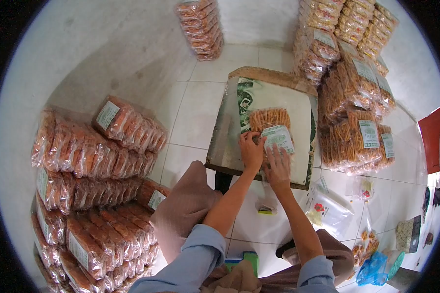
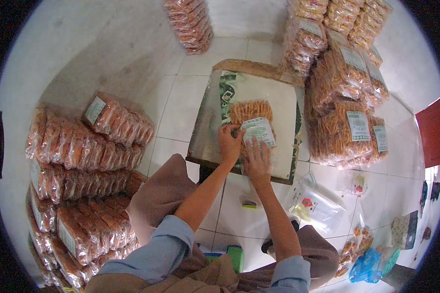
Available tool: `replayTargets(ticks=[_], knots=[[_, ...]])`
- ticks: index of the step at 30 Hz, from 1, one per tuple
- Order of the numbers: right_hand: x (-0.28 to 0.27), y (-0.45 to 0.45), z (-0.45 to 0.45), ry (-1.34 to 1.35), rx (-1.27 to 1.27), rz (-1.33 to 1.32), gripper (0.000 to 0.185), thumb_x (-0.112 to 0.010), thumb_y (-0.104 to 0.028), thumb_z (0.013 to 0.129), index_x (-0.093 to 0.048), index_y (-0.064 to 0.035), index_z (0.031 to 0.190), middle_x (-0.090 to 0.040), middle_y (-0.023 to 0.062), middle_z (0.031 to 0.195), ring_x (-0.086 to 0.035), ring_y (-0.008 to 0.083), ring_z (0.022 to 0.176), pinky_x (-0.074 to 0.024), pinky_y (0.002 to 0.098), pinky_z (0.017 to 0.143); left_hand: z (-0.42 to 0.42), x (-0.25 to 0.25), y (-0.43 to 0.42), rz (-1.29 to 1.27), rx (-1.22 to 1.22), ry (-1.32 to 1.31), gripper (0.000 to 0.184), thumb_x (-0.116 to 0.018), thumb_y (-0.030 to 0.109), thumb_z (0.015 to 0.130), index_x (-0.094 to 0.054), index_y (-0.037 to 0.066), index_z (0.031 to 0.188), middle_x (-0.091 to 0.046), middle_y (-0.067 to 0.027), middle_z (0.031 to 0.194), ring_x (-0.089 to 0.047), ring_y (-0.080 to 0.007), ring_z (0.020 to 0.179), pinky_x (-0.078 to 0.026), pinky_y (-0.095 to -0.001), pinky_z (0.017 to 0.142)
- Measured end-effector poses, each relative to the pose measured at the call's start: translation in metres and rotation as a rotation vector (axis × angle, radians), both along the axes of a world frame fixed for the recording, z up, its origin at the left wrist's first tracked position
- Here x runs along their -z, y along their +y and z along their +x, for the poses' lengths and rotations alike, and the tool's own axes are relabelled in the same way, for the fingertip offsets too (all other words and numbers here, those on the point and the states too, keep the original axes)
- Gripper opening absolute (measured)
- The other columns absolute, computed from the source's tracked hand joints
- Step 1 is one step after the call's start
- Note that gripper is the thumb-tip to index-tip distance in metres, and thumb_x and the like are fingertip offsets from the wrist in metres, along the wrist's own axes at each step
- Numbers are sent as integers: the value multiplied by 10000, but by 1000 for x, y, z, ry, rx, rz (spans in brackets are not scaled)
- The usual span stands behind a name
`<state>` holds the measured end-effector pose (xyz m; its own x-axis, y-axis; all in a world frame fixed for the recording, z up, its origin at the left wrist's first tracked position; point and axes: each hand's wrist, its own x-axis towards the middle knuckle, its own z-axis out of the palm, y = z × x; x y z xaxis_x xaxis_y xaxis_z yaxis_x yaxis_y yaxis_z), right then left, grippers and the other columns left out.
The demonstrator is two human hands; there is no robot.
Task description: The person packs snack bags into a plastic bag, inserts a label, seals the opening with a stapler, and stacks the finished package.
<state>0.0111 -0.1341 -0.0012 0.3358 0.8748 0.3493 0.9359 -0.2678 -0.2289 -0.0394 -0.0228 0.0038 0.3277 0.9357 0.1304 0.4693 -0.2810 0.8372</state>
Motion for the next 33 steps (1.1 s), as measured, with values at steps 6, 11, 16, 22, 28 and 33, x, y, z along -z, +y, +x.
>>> replayTargets(ticks=[6, 11, 16, 22, 28, 33], knots=[[22, -30, -17, 159, 95, 219, 517, -574, -119, 787, -395, -77, 1270, -353, 141, 1330, -371, 329, 1185, -315, 438, 984, 10, 29, 6, -227, -36, -382, 322, -555, 288, 853, -497, 61, 1074, -382, -125, 1160, -333, -284, 1141, -288, -413, 952], [17, -25, -26, 1394, 359, 606, 465, -534, -85, 832, -381, -32, 1267, -410, 127, 1279, -414, 258, 1171, -339, 353, 979, 8, 31, 19, 61, 222, -345, 335, -460, 222, 903, -470, 117, 1220, -331, -143, 1270, -251, -290, 1223, -209, -421, 1028], [0, -9, -24, 2071, 230, 1045, 537, -543, -138, 863, -284, 67, 1287, -357, 126, 1297, -405, 235, 1151, -329, 334, 1005, 7, 31, 18, -1, 240, -328, 338, -448, 207, 900, -474, 137, 1230, -318, -150, 1286, -249, -290, 1226, -210, -418, 1031], [-4, -1, -12, 2290, 98, 1055, 443, -516, -78, 865, -326, 68, 1238, -399, 122, 1247, -413, 210, 1143, -307, 326, 1028, 3, 28, 17, -2, 259, -312, 360, -454, 201, 891, -463, 135, 1245, -308, -149, 1286, -259, -292, 1220, -208, -411, 1034], [1, 18, 4, 2287, 52, 963, 298, -511, -43, 859, -423, -3, 1141, -478, 91, 1163, -453, 184, 1092, -338, 324, 994, 2, 27, 20, 50, 249, -289, 348, -453, 144, 894, -479, 184, 1239, -306, -146, 1269, -338, -296, 1166, -305, -383, 983], [3, 14, 4, 2210, 103, 869, 268, -519, -71, 863, -449, -16, 1116, -508, 71, 1115, -491, 176, 1041, -389, 323, 947, 2, 30, 20, 75, 237, -304, 374, -454, 149, 894, -448, 173, 1267, -311, -146, 1267, -337, -298, 1161, -288, -390, 990]])
